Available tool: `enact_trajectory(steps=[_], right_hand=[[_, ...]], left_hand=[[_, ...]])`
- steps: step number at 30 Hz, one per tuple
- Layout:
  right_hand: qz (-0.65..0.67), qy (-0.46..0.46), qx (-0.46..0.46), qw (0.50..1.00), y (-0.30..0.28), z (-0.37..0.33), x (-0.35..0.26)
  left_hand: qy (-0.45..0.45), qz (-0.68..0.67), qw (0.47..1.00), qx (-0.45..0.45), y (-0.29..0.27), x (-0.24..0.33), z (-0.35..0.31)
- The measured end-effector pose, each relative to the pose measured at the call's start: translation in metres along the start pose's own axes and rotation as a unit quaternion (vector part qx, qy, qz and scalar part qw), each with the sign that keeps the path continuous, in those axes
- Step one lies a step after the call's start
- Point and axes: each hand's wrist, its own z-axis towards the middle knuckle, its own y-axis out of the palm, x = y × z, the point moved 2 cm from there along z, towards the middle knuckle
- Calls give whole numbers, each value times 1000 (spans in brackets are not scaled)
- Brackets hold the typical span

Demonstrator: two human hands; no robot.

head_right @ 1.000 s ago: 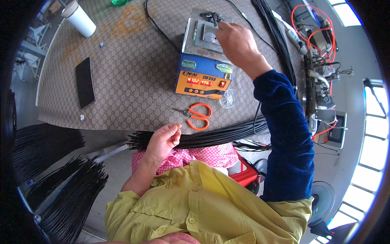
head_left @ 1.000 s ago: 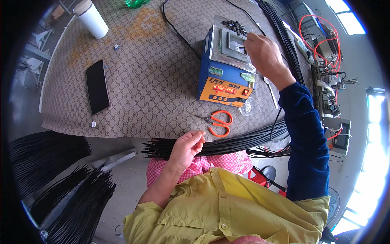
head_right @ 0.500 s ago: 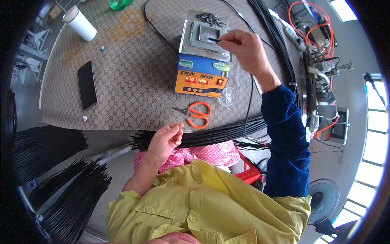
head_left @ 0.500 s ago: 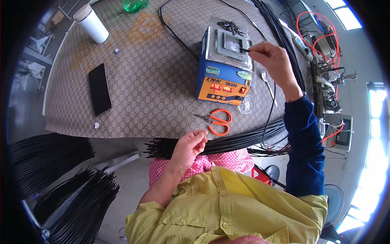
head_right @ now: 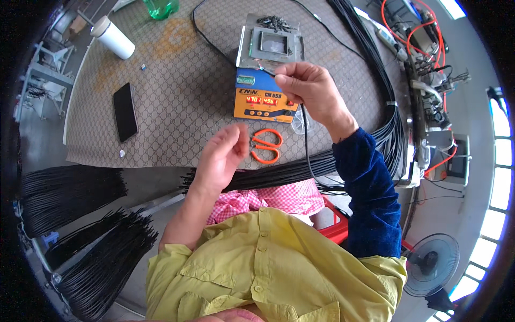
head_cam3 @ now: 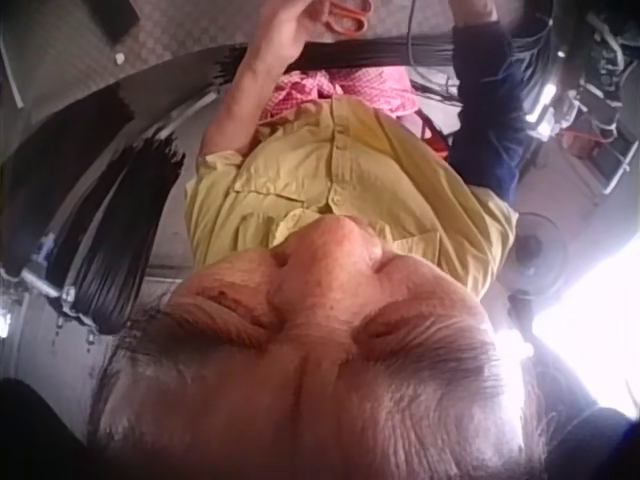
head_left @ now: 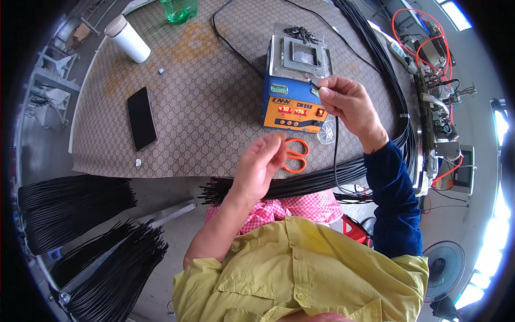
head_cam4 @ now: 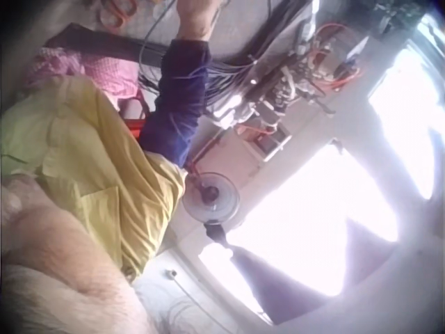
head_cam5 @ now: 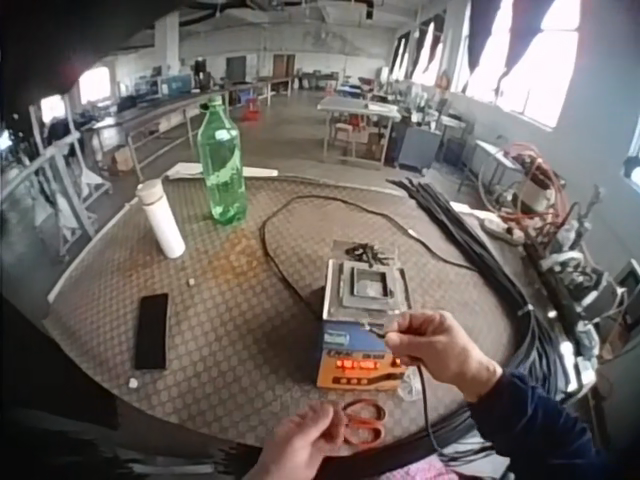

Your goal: Tinning the ends of black electrical wires by dipping them into a heated soldering pot at a workbench.

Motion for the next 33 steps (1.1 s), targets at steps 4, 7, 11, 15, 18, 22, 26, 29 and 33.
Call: enact_trajectory(steps=[4, 7, 11, 15, 18, 22, 26, 29, 33], right_hand=[[26, 6, -17, 999, 5, -6, 9], [29, -1, -32, 999, 10, -9, 11], [26, -1, -56, 998, 15, -13, 11], [28, 9, -38, 999, 24, -16, 10], [26, 6, -40, 999, 25, -18, 10], [28, 3, -48, 998, 23, -18, 12], [0, -4, 0, 1000, 25, -18, 5], [-66, -30, 56, 996, 17, -10, -5], [-226, -92, 103, 964, 2, 8, -15]], left_hand=[[41, -37, 998, -25, 29, 18, 15], [42, -75, 995, -41, 39, 23, 23], [25, -94, 995, -25, 47, 26, 25], [27, -104, 993, -42, 47, 25, 26], [29, -118, 991, -48, 46, 24, 26], [38, -120, 992, -20, 47, 24, 27], [31, -134, 990, -32, 46, 25, 30], [16, -139, 990, -15, 40, 23, 29], [-9, -124, 992, 12, 31, 14, 27]])
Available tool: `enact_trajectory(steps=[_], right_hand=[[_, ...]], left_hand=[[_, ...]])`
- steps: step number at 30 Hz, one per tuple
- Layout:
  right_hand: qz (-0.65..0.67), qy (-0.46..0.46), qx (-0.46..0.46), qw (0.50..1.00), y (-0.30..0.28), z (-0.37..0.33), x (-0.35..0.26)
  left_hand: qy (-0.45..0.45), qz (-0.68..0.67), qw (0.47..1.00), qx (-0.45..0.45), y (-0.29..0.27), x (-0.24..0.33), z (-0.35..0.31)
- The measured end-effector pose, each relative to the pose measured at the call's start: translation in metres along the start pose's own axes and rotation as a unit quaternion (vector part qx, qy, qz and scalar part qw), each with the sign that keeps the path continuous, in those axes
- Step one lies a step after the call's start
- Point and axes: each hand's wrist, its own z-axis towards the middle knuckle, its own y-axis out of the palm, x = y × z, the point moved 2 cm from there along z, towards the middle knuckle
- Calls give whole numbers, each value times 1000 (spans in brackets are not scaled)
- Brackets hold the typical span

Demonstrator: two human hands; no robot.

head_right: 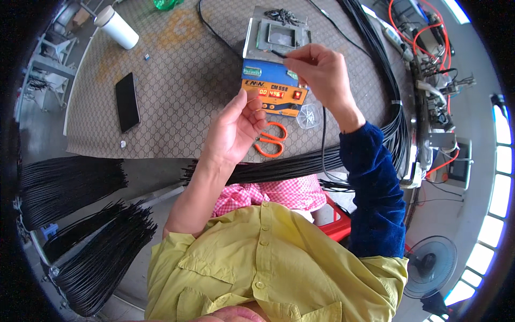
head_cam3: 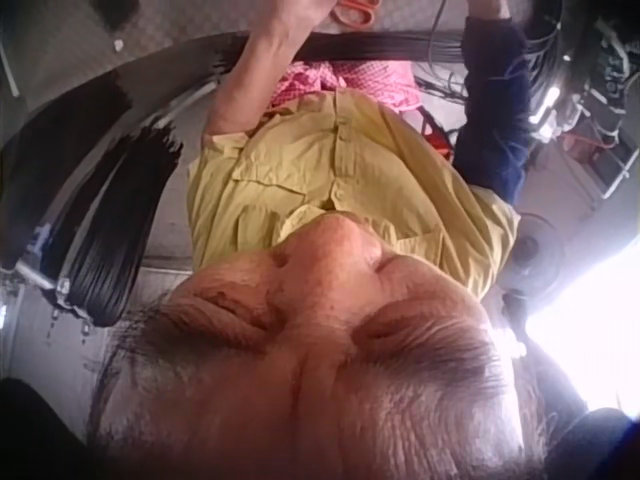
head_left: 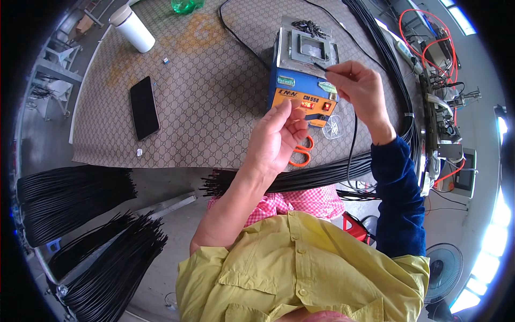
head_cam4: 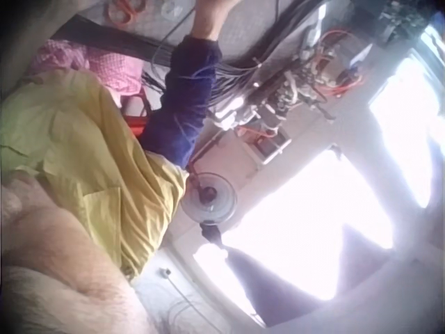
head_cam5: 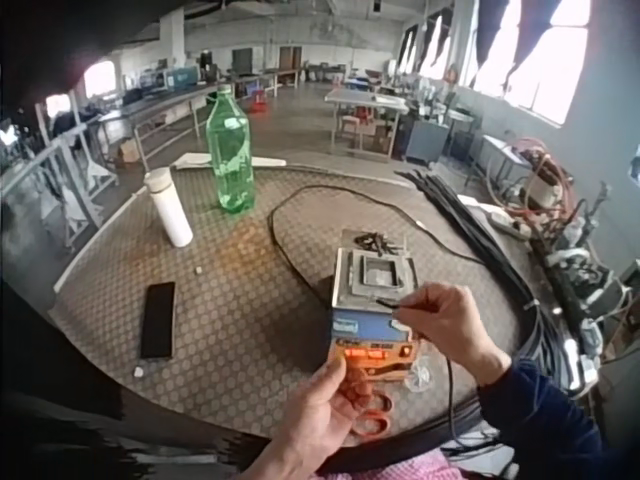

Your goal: Tinning the ends of black electrical wires by dipping them into a heated soldering pot at a workbench.

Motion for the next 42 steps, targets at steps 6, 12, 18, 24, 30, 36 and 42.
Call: enact_trajectory(steps=[6, 12, 18, 24, 30, 36, 42], right_hand=[[-236, -100, 76, 964, -15, 36, 20], [-352, -138, 76, 922, -15, 55, 27], [-406, -151, 64, 899, -9, 61, 30], [-415, -163, 64, 893, -7, 63, 34], [-414, -154, 61, 895, -5, 63, 34], [-322, -132, 80, 934, -12, 49, 20], [248, 147, -50, 956, 10, -19, 17]], left_hand=[[-20, 11, 1000, 10, -14, -9, -1], [-33, 8, 999, 34, -22, -10, -2], [-34, 1, 999, 41, -29, -11, 0], [-34, 1, 998, 60, -31, -11, 1], [-35, 5, 997, 63, -30, -10, 1], [-31, 13, 998, 47, -27, -12, -1], [21, 85, 996, 0, -27, -12, -6]])
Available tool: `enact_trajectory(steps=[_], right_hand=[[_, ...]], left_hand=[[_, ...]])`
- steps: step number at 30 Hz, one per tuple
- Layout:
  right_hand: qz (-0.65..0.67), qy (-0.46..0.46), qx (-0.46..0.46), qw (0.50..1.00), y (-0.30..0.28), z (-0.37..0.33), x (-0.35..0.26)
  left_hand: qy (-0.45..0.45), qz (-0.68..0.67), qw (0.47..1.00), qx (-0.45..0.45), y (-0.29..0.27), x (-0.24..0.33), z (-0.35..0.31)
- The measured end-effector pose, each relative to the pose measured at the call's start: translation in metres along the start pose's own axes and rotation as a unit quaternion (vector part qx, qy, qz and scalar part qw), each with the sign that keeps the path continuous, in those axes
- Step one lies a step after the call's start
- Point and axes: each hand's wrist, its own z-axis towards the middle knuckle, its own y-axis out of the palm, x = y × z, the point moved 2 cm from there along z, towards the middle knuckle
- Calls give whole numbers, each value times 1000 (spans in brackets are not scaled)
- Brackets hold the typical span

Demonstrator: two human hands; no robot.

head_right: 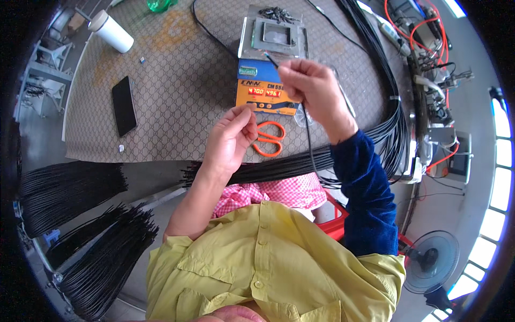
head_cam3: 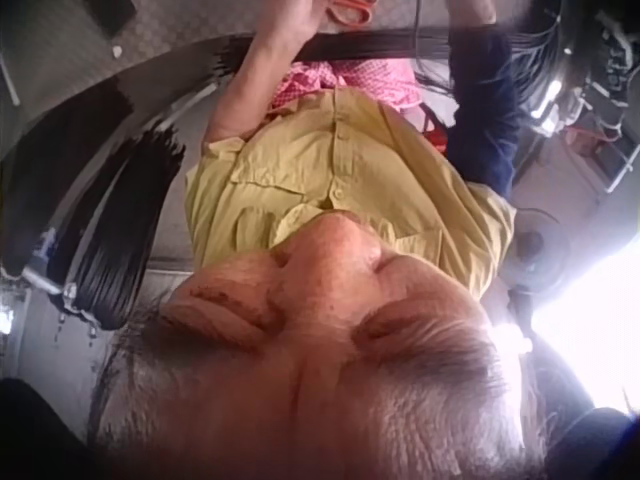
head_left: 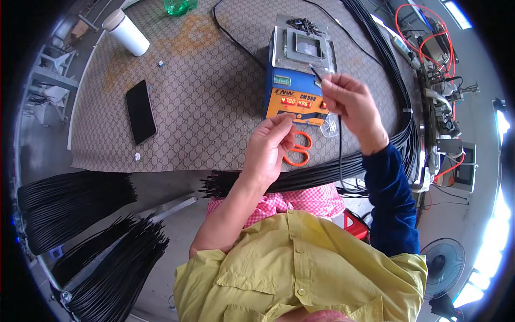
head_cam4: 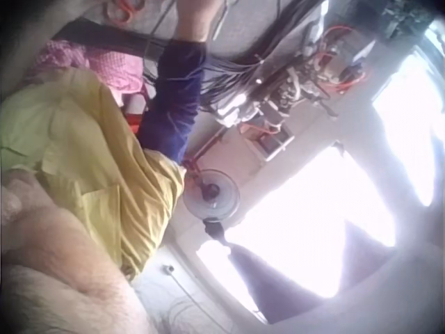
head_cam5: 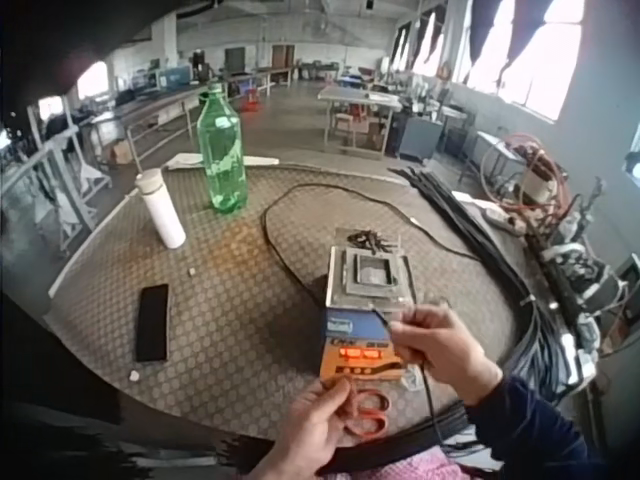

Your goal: Tinning the ends of black electrical wires by dipping them into a heated soldering pot at a workbench.

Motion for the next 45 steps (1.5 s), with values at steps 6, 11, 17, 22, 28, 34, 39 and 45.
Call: enact_trajectory(steps=[6, 11, 17, 22, 28, 34, 39, 45], right_hand=[[225, 61, -89, 968, 13, -45, 46], [283, 72, -73, 953, 18, -69, 70], [311, 63, -92, 944, 20, -87, 77], [292, 23, -90, 952, 20, -96, 85], [258, -45, -50, 964, 16, -102, 95], [259, -37, -42, 964, 14, -107, 94], [264, -12, -42, 963, 16, -111, 93], [279, -4, -47, 959, 16, -112, 94]], left_hand=[[67, 137, 988, 21, 20, 1, -21], [115, 180, 977, 3, 30, -6, -36], [145, 196, 970, 5, 32, -16, -48], [152, 198, 968, 27, 35, -24, -58], [122, 180, 976, 29, 33, -32, -62], [14, 51, 998, 20, 35, -31, -64], [4, 64, 998, 9, 32, -32, -64], [6, 58, 998, 12, 32, -32, -64]])
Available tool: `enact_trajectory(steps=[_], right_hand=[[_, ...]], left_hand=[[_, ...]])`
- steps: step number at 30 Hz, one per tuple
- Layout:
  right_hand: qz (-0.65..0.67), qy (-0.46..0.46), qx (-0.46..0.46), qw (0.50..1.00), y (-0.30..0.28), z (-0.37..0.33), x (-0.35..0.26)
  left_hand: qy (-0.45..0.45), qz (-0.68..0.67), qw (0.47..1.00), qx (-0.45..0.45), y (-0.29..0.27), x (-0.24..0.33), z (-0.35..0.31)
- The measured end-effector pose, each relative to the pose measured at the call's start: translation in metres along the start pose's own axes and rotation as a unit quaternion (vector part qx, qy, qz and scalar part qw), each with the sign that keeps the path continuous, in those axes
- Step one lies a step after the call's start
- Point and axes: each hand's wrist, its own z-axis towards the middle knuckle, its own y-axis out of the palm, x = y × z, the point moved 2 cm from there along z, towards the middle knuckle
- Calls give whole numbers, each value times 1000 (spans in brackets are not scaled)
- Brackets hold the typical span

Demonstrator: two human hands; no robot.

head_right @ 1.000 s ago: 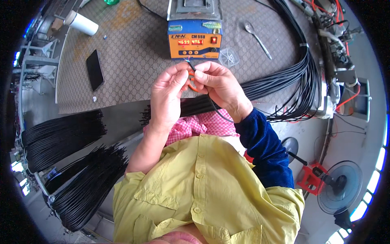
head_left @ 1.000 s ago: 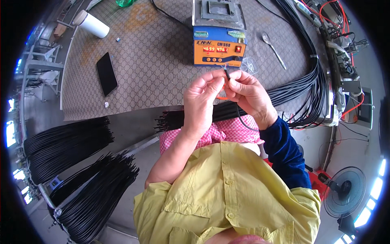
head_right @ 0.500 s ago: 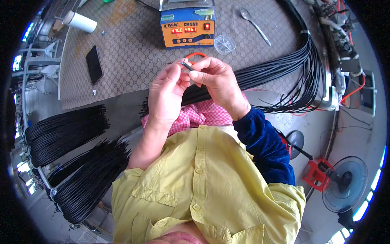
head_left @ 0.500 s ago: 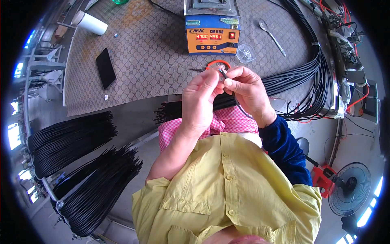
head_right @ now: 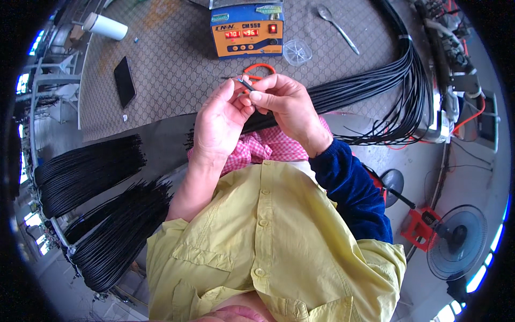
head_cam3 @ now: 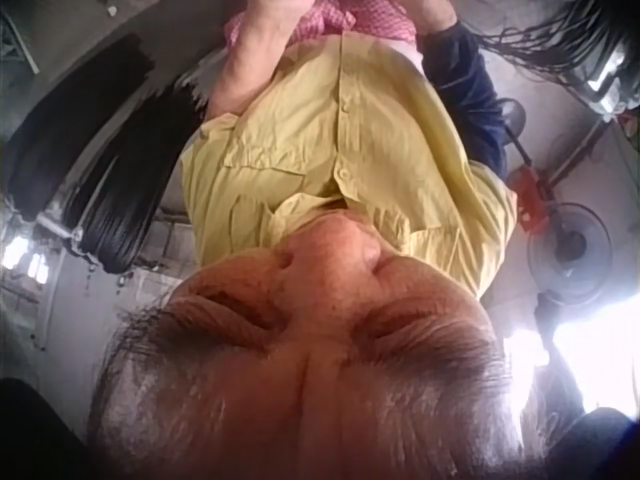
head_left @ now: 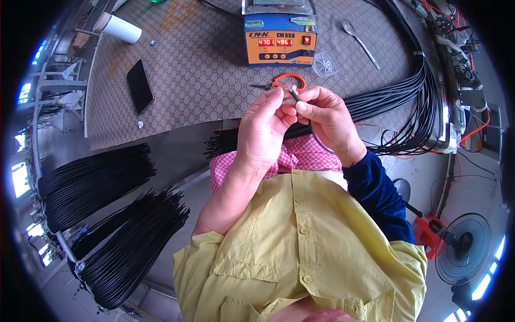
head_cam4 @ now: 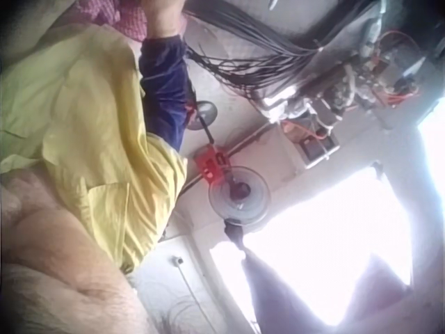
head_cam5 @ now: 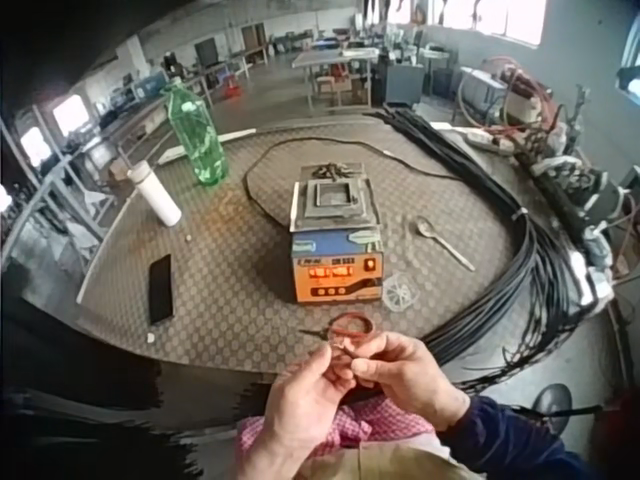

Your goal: Tinning the ends of black electrical wires by dipping them into a heated soldering pot at a workbench.

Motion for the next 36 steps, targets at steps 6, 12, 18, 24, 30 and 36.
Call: enact_trajectory(steps=[6, 12, 18, 24, 30, 36], right_hand=[[16, 45, 13, 999, 3, -3, -2], [-4, 29, 19, 999, 7, -5, 3], [-109, -29, 45, 993, 3, -6, 6], [-194, -97, 57, 975, 5, -9, 4], [-263, -180, 63, 946, 7, -15, 2], [-239, -139, 51, 960, 0, -22, -6]], left_hand=[[25, 31, 999, -6, -4, -5, 1], [26, 53, 997, -48, -10, -9, 3], [68, 76, 994, -25, -15, -13, 3], [73, 74, 994, 18, -12, -14, 1], [43, 62, 997, 20, -12, -17, 1], [10, 69, 998, -5, -7, -18, -1]])
